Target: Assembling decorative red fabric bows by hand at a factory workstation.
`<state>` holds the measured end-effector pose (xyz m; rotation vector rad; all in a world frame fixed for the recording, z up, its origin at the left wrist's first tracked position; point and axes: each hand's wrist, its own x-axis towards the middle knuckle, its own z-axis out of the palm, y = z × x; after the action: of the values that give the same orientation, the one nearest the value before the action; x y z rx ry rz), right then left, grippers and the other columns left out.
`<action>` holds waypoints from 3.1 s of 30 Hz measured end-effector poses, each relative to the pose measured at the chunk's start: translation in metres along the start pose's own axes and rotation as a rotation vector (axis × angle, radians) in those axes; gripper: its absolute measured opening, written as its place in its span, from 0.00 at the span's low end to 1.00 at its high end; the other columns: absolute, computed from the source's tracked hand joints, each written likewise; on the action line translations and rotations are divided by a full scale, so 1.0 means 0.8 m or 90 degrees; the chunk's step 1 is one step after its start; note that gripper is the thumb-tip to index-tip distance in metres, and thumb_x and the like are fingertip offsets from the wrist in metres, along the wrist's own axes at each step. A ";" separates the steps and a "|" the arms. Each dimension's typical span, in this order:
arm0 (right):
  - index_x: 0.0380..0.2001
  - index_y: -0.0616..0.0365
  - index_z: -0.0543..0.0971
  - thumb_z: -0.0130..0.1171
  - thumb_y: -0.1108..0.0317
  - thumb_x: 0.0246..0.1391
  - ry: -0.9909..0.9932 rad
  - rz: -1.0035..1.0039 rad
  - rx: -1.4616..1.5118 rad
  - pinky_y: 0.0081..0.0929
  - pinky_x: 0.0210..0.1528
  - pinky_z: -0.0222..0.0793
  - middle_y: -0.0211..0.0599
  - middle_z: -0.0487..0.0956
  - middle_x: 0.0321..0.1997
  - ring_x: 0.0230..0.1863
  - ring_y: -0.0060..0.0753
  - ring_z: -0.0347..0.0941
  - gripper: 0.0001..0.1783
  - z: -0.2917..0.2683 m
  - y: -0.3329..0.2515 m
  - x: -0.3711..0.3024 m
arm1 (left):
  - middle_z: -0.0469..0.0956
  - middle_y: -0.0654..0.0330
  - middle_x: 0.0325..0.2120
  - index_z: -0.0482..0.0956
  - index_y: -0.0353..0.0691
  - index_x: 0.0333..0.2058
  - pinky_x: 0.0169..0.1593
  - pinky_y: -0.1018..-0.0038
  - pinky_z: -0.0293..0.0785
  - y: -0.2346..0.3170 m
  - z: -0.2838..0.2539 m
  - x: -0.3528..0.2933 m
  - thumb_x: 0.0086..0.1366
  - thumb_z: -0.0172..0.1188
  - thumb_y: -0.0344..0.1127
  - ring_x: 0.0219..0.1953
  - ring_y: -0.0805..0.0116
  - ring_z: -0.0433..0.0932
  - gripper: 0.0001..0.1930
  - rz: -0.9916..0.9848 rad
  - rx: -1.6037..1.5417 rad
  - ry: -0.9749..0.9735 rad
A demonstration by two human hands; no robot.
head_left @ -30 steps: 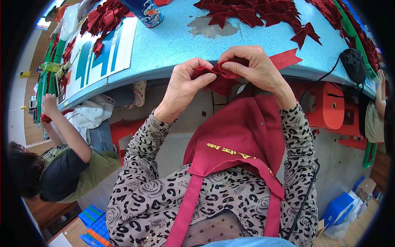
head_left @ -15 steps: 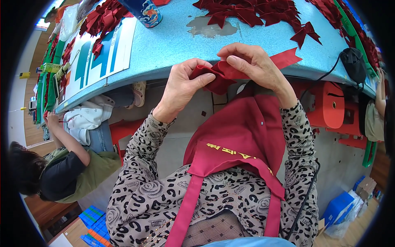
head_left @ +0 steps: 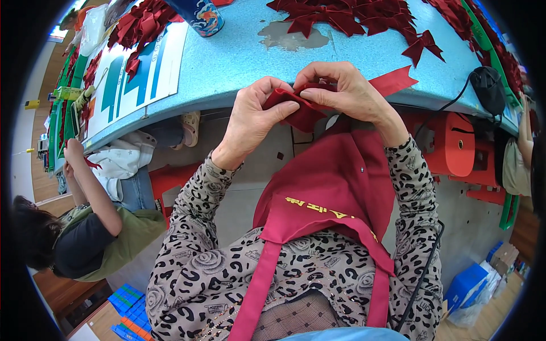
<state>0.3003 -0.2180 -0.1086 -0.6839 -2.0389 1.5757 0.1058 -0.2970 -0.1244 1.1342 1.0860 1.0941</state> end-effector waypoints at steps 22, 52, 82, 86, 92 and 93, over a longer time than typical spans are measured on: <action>0.29 0.63 0.76 0.53 0.79 0.47 -0.004 -0.066 -0.039 0.16 0.33 0.64 0.26 0.73 0.28 0.31 0.15 0.66 0.05 0.000 -0.001 -0.003 | 0.75 0.69 0.27 0.72 0.38 0.30 0.38 0.85 0.70 -0.002 0.003 -0.004 0.55 0.62 0.18 0.32 0.82 0.74 0.10 0.022 -0.009 -0.025; 0.22 0.60 0.80 0.59 0.83 0.39 -0.126 -0.272 -0.189 0.18 0.30 0.69 0.32 0.79 0.32 0.31 0.22 0.74 0.07 -0.025 -0.006 0.015 | 0.74 0.69 0.27 0.74 0.38 0.30 0.36 0.85 0.69 -0.010 -0.010 0.005 0.56 0.63 0.23 0.29 0.83 0.72 0.07 -0.008 -0.142 -0.071; 0.31 0.63 0.78 0.61 0.69 0.49 -0.038 -0.114 -0.307 0.30 0.36 0.69 0.40 0.78 0.31 0.34 0.40 0.74 0.08 -0.025 -0.007 0.002 | 0.81 0.61 0.32 0.79 0.31 0.38 0.40 0.82 0.74 0.001 0.002 0.006 0.59 0.61 0.25 0.33 0.79 0.78 0.08 0.023 0.035 -0.013; 0.29 0.64 0.78 0.62 0.71 0.47 -0.033 -0.122 -0.318 0.31 0.33 0.68 0.39 0.77 0.28 0.31 0.39 0.74 0.07 -0.019 -0.012 0.005 | 0.81 0.61 0.32 0.78 0.32 0.37 0.40 0.82 0.75 -0.003 -0.002 0.004 0.59 0.62 0.25 0.34 0.79 0.78 0.07 0.038 0.026 -0.007; 0.27 0.63 0.77 0.60 0.74 0.44 -0.014 -0.154 -0.355 0.31 0.32 0.68 0.38 0.76 0.26 0.30 0.39 0.72 0.05 -0.016 -0.014 0.006 | 0.81 0.60 0.33 0.77 0.34 0.35 0.41 0.81 0.75 -0.006 0.000 0.004 0.58 0.63 0.24 0.36 0.79 0.78 0.07 0.060 -0.002 -0.013; 0.27 0.63 0.77 0.60 0.75 0.43 -0.016 -0.164 -0.369 0.31 0.32 0.68 0.38 0.76 0.26 0.30 0.39 0.72 0.05 -0.014 -0.015 0.007 | 0.81 0.60 0.33 0.77 0.34 0.35 0.41 0.81 0.75 -0.007 -0.001 0.003 0.58 0.63 0.24 0.36 0.79 0.78 0.07 0.063 -0.005 -0.012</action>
<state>0.3020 -0.2087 -0.0936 -0.5617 -2.5055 0.8511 0.1055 -0.2951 -0.1300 1.2005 1.0200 1.1615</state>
